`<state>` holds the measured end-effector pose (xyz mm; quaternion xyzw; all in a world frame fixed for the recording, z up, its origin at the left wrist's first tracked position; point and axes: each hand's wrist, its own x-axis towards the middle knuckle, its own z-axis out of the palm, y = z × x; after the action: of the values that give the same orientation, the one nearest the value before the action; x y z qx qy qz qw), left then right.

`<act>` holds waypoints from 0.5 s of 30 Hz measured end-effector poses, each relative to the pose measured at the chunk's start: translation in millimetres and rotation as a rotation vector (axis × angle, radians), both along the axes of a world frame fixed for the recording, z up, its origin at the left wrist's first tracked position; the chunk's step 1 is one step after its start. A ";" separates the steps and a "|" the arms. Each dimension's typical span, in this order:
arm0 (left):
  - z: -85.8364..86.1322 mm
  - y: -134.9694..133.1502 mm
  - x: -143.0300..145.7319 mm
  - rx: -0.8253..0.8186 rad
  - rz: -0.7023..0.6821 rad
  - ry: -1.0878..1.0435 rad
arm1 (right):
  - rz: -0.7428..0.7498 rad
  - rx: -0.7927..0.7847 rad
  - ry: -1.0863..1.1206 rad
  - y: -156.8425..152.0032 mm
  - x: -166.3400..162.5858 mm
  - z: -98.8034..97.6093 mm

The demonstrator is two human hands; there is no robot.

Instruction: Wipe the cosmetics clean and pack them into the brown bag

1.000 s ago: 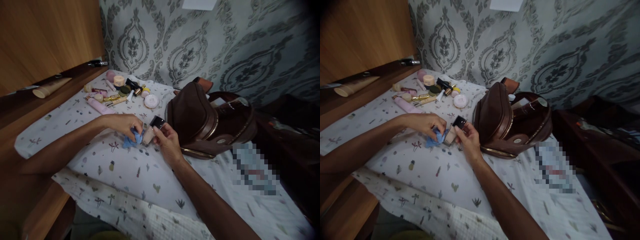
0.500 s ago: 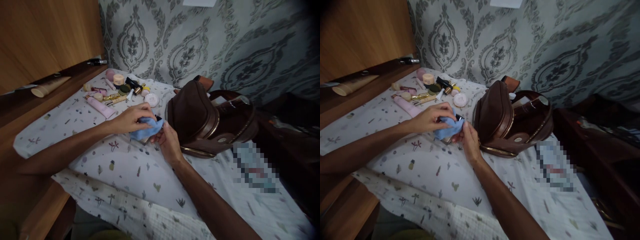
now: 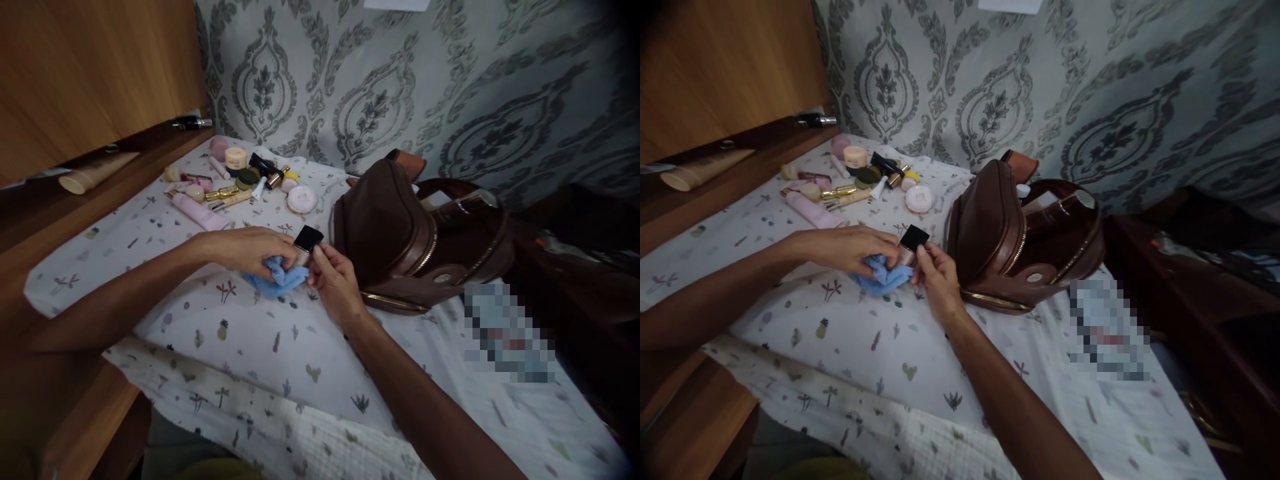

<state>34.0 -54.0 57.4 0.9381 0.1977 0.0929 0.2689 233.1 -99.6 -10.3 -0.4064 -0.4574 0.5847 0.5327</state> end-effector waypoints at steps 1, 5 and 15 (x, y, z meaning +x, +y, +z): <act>-1.7 0.1 0.8 0.004 0.005 -0.008 | 0.013 0.005 -0.003 0.4 -0.2 0.4; -5.9 -1.2 5.7 0.046 0.108 -0.108 | 0.041 0.013 0.010 1.8 -0.7 -0.1; -6.0 -2.8 10.5 0.105 0.484 -0.549 | 0.122 0.096 -0.063 -5.3 -1.1 1.3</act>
<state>44.5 -56.8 51.3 0.8169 0.3294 0.4119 0.2335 232.0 -104.9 -9.0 -0.3700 -0.5255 0.5802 0.5004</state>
